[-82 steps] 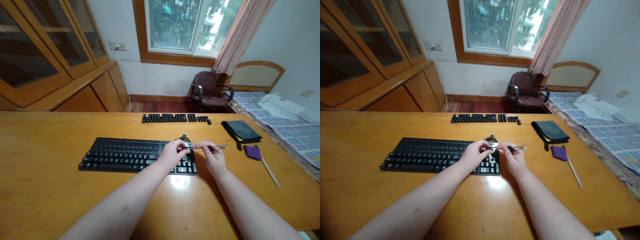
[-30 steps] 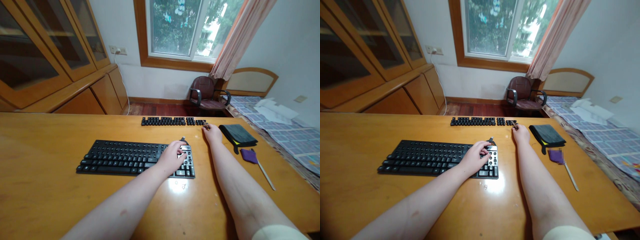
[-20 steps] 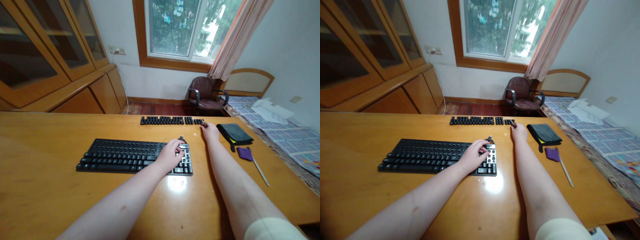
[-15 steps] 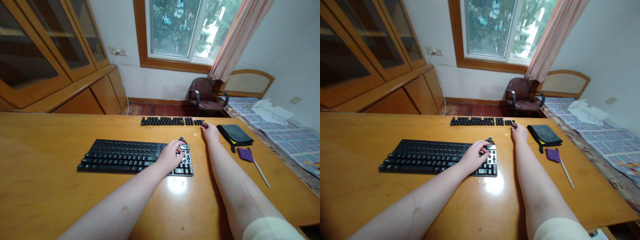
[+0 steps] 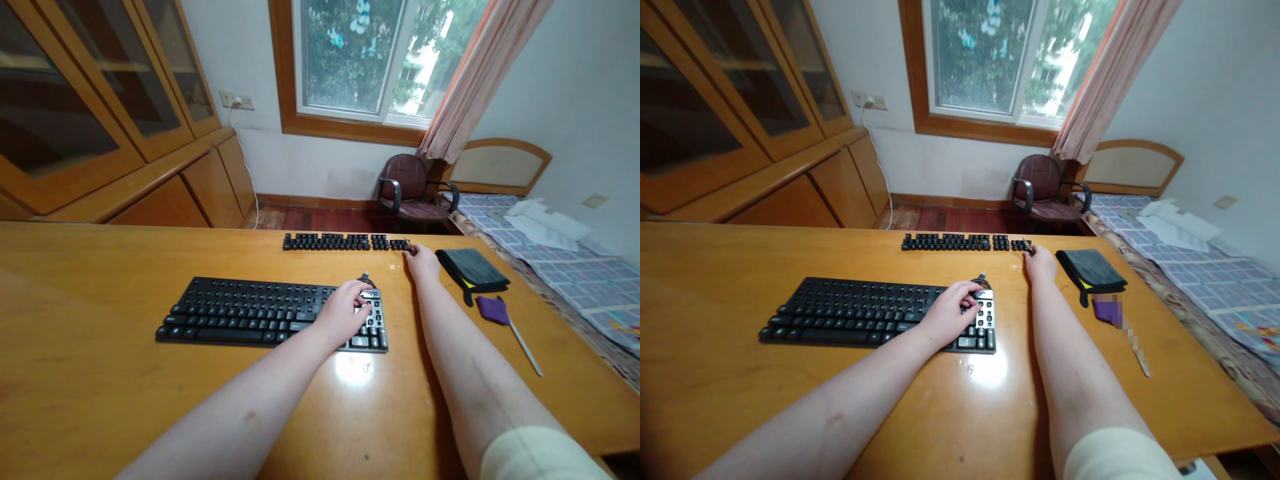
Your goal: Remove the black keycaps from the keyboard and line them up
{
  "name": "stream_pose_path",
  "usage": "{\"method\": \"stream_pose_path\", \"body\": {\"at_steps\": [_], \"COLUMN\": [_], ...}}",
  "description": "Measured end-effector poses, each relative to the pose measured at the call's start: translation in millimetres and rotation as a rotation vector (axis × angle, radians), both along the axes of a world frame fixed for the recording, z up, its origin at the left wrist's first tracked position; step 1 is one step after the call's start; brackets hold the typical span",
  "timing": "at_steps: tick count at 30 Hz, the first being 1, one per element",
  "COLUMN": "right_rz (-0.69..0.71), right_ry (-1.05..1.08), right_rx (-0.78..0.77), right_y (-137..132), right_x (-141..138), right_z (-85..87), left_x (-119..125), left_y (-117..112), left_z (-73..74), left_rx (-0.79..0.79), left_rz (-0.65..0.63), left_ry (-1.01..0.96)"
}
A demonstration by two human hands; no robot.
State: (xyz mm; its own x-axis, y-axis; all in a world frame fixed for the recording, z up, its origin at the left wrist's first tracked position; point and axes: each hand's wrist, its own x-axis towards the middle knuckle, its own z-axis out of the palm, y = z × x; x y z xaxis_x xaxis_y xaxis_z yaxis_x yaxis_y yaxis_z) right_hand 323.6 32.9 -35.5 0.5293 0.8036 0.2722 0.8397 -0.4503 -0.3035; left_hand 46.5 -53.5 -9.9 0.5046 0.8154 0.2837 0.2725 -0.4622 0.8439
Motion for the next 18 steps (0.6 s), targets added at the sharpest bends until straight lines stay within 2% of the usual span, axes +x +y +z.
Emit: {"method": "stream_pose_path", "body": {"at_steps": [6,11,14,18], "right_rz": [0.004,-0.046,-0.042,-0.035], "right_ry": [0.062,0.060,0.025,0.035], "right_rx": [0.098,0.218,0.215,0.137], "right_y": [-3,-5,-5,-5], "right_x": [2,11,14,12], "right_z": [-3.2,-4.0,-3.5,-1.1], "left_x": [1,0,-1,-1], "left_y": [0,0,0,-1], "left_z": [-1.7,-1.2,1.1,3.9], "left_rx": [0.017,0.012,0.005,-0.004], "left_rz": [0.004,0.011,0.002,0.004], "left_ry": [-0.007,0.007,0.010,0.013]}}
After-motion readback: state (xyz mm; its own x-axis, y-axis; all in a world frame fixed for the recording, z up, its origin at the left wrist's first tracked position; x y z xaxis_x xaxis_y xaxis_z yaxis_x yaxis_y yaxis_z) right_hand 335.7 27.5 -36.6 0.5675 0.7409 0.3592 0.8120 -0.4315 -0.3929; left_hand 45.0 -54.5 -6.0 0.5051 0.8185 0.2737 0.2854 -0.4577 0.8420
